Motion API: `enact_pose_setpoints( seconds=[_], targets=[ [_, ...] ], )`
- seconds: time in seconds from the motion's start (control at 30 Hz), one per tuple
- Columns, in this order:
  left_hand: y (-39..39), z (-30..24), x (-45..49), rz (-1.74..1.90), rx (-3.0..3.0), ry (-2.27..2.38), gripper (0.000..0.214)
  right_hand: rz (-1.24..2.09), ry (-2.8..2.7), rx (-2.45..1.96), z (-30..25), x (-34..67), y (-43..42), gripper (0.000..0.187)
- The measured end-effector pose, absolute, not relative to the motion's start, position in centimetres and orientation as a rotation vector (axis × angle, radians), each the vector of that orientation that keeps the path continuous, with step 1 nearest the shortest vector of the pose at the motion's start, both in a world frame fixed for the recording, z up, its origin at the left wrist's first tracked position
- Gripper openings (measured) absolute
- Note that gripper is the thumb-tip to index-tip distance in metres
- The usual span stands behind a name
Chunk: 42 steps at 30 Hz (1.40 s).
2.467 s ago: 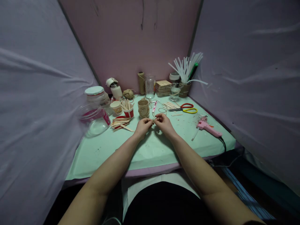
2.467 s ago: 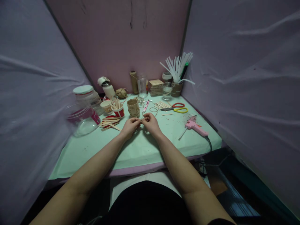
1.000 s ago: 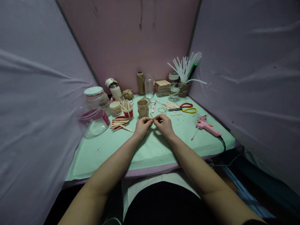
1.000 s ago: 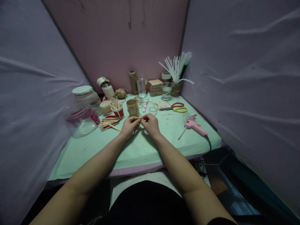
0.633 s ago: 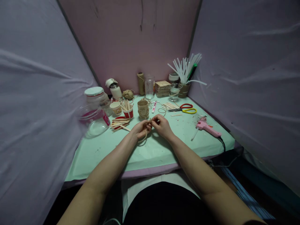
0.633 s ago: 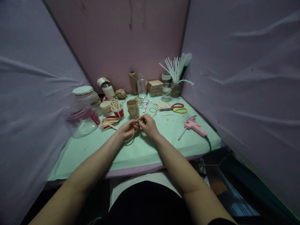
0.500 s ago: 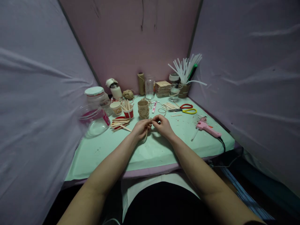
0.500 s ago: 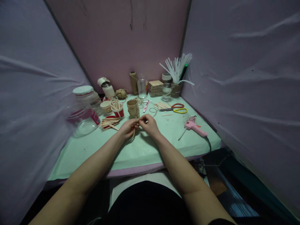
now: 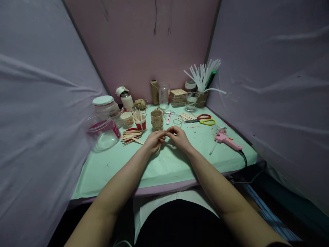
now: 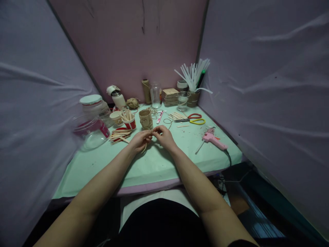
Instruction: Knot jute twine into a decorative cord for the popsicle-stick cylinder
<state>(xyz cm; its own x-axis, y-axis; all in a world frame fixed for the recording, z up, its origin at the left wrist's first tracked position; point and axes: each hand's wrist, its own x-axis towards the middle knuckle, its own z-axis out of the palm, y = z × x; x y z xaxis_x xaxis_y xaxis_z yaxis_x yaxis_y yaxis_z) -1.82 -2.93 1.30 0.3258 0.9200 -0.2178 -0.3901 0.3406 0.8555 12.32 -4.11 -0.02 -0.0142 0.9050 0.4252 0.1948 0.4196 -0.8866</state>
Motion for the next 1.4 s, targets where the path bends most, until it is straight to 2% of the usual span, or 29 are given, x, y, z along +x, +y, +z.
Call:
enact_pose_setpoints(
  seconds=[0.23,0.5,0.63,0.8,1.07,1.4],
  targets=[
    [-3.6,1.1,-1.1,1.142,1.092,0.943,0.035,0.998,-1.318,-1.064,-0.1,12.7,-3.8,0.022],
    [-3.8,0.9,-0.6,1.115,1.274,0.952,0.033,1.008,-1.010,-1.144,-0.3,13.0,-3.4,0.024],
    [-3.8,0.6,-0.7,1.141,1.228,0.945,0.033,1.160,-1.026,-1.105,-0.1,13.3,-3.4,0.026],
    [-3.7,0.6,-1.1,1.165,1.225,0.958,0.032,1.327,-1.146,-1.062,0.2,13.3,-3.7,0.019],
    [-3.5,0.3,-0.9,1.171,1.235,0.988,0.031,1.048,-1.248,-1.081,-0.1,13.1,-3.5,0.017],
    [-3.9,0.8,-0.8,1.137,1.260,1.054,0.024,0.926,-1.366,-1.054,0.0,13.0,-3.6,0.012]
  ],
)
